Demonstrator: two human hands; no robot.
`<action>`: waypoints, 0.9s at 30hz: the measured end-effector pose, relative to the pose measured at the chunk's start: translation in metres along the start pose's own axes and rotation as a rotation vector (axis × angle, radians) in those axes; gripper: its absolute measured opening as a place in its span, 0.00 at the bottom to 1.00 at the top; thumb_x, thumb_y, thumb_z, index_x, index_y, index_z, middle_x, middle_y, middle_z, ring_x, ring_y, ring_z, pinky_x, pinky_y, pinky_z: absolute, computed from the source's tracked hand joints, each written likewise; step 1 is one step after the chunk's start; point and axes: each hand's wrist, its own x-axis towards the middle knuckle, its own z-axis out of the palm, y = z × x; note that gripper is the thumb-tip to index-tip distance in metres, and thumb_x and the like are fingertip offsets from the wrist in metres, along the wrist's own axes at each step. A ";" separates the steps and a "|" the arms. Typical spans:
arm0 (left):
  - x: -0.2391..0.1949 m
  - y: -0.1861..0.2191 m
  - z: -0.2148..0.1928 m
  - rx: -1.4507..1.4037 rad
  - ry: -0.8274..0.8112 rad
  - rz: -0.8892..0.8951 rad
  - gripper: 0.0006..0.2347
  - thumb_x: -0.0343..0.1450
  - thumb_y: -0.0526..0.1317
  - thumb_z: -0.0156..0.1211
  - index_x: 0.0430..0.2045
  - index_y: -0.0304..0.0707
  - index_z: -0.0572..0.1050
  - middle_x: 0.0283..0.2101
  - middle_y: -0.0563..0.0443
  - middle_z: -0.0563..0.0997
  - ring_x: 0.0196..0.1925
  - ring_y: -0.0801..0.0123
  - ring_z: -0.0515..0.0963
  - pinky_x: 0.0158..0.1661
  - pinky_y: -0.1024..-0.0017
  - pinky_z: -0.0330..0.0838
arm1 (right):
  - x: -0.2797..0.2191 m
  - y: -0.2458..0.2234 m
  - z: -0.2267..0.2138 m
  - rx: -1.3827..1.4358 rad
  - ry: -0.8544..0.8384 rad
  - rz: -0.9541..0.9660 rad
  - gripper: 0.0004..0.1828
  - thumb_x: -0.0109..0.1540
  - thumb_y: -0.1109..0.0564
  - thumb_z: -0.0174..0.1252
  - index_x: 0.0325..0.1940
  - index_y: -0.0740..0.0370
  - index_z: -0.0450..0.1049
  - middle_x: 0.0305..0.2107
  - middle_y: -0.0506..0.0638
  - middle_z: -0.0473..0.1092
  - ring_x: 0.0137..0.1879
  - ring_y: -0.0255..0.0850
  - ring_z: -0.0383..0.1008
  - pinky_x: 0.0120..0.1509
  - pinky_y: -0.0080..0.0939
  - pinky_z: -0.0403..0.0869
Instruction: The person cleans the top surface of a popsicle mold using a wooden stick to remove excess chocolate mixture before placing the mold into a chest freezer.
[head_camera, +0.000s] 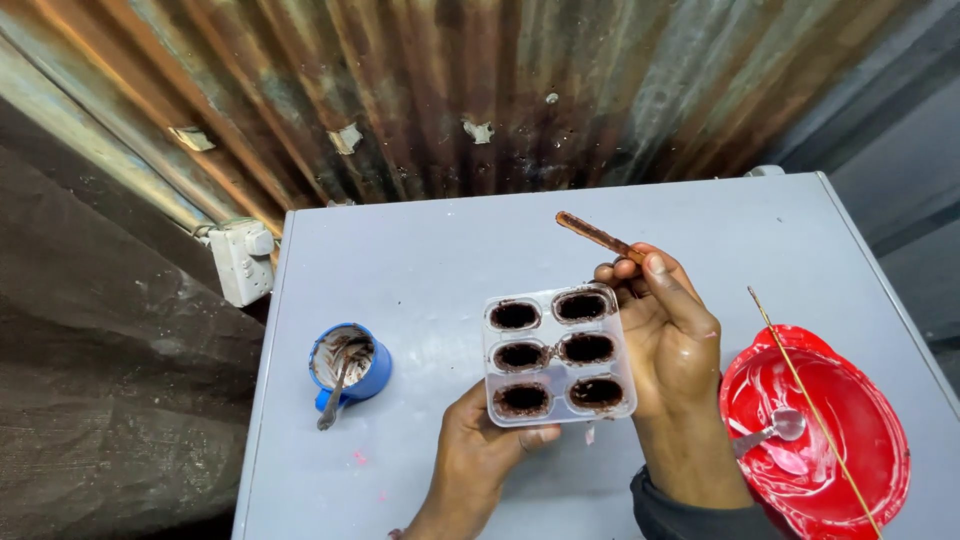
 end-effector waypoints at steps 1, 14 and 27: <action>0.003 0.002 0.001 0.047 0.047 0.084 0.18 0.63 0.33 0.81 0.48 0.33 0.88 0.48 0.47 0.94 0.53 0.66 0.88 0.55 0.64 0.85 | -0.001 -0.001 0.001 -0.001 -0.012 -0.005 0.06 0.70 0.59 0.64 0.48 0.63 0.82 0.37 0.55 0.75 0.51 0.51 0.79 0.63 0.48 0.79; 0.037 0.083 -0.036 0.652 0.204 0.707 0.14 0.72 0.30 0.77 0.52 0.38 0.86 0.55 0.48 0.91 0.59 0.61 0.88 0.60 0.65 0.81 | -0.099 -0.062 0.023 -1.287 -0.379 -0.727 0.08 0.67 0.71 0.61 0.50 0.71 0.80 0.42 0.62 0.81 0.54 0.49 0.88 0.64 0.41 0.90; 0.043 0.097 -0.033 0.739 0.118 0.888 0.13 0.74 0.30 0.76 0.52 0.37 0.85 0.56 0.44 0.90 0.62 0.52 0.88 0.64 0.61 0.82 | -0.089 -0.029 0.064 -1.448 -0.531 -1.003 0.05 0.64 0.69 0.69 0.44 0.74 0.84 0.37 0.62 0.78 0.43 0.51 0.81 0.49 0.44 0.79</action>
